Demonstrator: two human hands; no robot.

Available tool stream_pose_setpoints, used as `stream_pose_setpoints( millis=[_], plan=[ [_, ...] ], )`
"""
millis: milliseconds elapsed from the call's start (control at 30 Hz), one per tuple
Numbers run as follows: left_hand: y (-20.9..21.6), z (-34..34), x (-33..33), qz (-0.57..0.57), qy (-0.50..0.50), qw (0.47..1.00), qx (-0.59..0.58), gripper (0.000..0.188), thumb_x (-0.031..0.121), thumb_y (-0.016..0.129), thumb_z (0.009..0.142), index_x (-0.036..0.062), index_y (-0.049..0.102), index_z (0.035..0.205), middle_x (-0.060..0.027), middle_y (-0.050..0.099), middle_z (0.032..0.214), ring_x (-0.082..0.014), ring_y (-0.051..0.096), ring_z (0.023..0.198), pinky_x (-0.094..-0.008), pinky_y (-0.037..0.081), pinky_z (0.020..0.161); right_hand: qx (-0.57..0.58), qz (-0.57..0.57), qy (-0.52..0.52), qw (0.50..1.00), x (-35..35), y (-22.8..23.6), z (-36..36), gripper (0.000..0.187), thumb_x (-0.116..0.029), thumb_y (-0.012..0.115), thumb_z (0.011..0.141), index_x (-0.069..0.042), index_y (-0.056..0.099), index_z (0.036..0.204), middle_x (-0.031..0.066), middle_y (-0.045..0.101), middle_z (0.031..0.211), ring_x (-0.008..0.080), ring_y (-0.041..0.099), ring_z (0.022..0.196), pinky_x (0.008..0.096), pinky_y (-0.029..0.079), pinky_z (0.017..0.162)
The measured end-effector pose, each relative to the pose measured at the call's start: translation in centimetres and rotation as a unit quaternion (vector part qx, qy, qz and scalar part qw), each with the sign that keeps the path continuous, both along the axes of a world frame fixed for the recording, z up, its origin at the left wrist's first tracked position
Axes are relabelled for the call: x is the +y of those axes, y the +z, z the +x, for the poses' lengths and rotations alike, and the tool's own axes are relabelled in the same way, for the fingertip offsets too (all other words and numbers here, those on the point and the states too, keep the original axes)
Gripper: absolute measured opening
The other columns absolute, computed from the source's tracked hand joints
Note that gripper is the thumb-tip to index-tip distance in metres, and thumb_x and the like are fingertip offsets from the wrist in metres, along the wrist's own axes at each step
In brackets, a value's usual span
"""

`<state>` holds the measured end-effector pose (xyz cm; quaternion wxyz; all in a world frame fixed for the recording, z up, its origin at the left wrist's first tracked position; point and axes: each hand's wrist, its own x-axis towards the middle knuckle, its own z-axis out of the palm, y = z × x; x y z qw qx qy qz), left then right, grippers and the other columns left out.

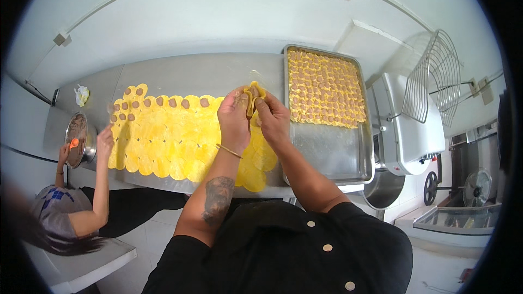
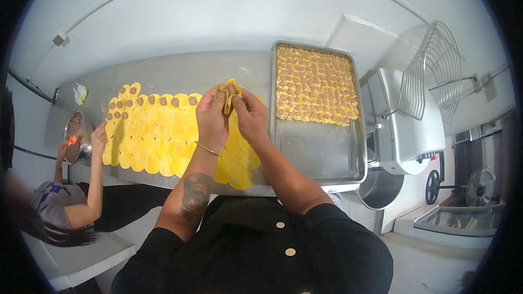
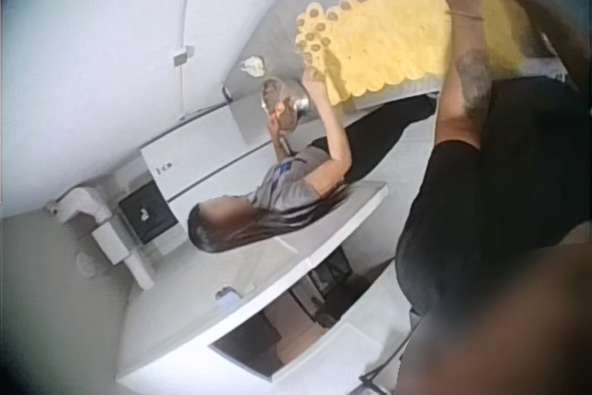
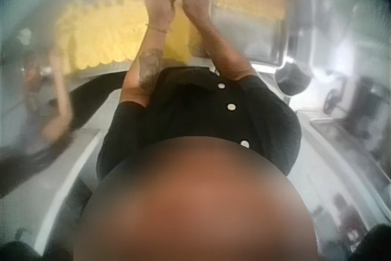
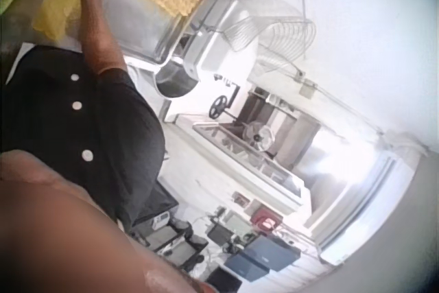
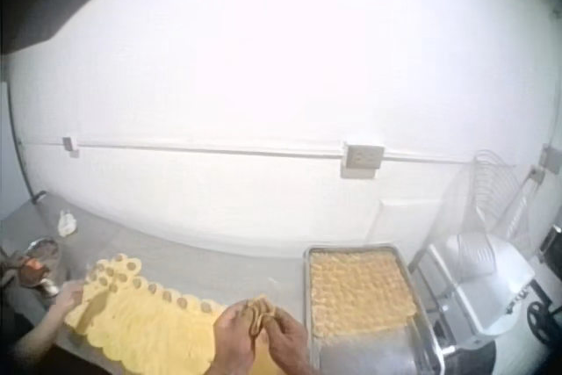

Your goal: The person repeatedly picks a small brown filling ball and a yellow pasta wrapper from a stainless steel table, folds the wrapper around the filling to form a ravioli, and places the finished piece onto a metal baking tray. Another person is visible in the background preparing filling.

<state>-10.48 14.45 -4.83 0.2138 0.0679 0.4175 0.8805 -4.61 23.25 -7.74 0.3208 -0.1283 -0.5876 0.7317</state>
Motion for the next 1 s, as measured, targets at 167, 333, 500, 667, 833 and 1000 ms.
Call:
stream_pose_setpoints(
  millis=[167, 333, 500, 667, 833, 1000],
  plan=[
    [1.0, 6.4, -0.9, -0.083, 0.013, 0.985, 0.154, 0.019, 0.008, 0.058, 0.105, -0.0035, 0.066, 0.119, -0.0090, 0.070, 0.112, -0.0168, 0.069, 0.101, -0.0305, 0.059, 0.089, -0.026, -0.183, 0.145, 0.972, 4.5, 3.0, 4.8, 0.015, -0.009, 0.059, 0.104, -0.001, 0.069, 0.111, 0.0077, 0.072, 0.099, 0.0140, 0.069, 0.087, 0.0265, 0.054, 0.076],
    [2.9, 10.2, -2.5, 0.037, -0.010, 0.994, 0.098, 0.018, 0.004, 0.060, 0.104, -0.0020, 0.066, 0.120, -0.0083, 0.071, 0.111, -0.0167, 0.069, 0.100, -0.0300, 0.060, 0.089, 0.052, -0.129, 0.175, 0.975, 3.5, 4.8, 10.2, 0.020, -0.012, 0.065, 0.101, 0.001, 0.066, 0.117, 0.0063, 0.069, 0.107, 0.0125, 0.066, 0.096, 0.0298, 0.053, 0.083],
    [4.3, 13.3, -4.3, -0.045, 0.015, 0.992, 0.114, 0.018, -0.001, 0.061, 0.101, -0.0015, 0.066, 0.118, -0.0105, 0.071, 0.115, -0.0190, 0.070, 0.100, -0.0308, 0.061, 0.087, 0.041, 0.024, 0.166, 0.985, 2.0, 5.9, 14.2, 0.020, -0.010, 0.062, 0.104, 0.002, 0.065, 0.120, 0.0067, 0.070, 0.108, 0.0127, 0.066, 0.099, 0.0302, 0.053, 0.087],
    [4.5, 13.9, -6.5, -0.105, 0.011, 0.943, 0.314, 0.017, -0.003, 0.062, 0.100, -0.0023, 0.066, 0.116, -0.0129, 0.071, 0.117, -0.0194, 0.070, 0.103, -0.0321, 0.061, 0.088, 0.000, -0.008, 0.169, 0.986, 0.0, 7.2, 15.5, 0.017, -0.006, 0.061, 0.103, 0.001, 0.064, 0.119, 0.0050, 0.068, 0.099, 0.0109, 0.063, 0.083, 0.0290, 0.053, 0.075],
    [4.7, 13.3, -9.3, -0.080, 0.025, 0.967, 0.242, 0.016, -0.001, 0.060, 0.102, -0.0034, 0.064, 0.116, -0.0149, 0.070, 0.118, -0.0204, 0.070, 0.104, -0.0354, 0.061, 0.091, 0.053, -0.143, 0.153, 0.976, -3.3, 8.3, 14.1, 0.017, -0.009, 0.064, 0.101, -0.001, 0.062, 0.116, 0.0045, 0.066, 0.094, 0.0125, 0.062, 0.074, 0.0287, 0.052, 0.069],
    [5.2, 12.6, -12.8, -0.048, -0.034, 0.983, 0.175, 0.013, -0.001, 0.056, 0.104, -0.0041, 0.061, 0.115, -0.0158, 0.070, 0.119, -0.0219, 0.070, 0.106, -0.0371, 0.060, 0.094, -0.050, 0.211, 0.082, 0.973, -6.6, 8.9, 15.0, 0.023, -0.015, 0.071, 0.098, -0.001, 0.063, 0.114, 0.0034, 0.067, 0.092, 0.0142, 0.064, 0.077, 0.0284, 0.053, 0.073]
  ],
)
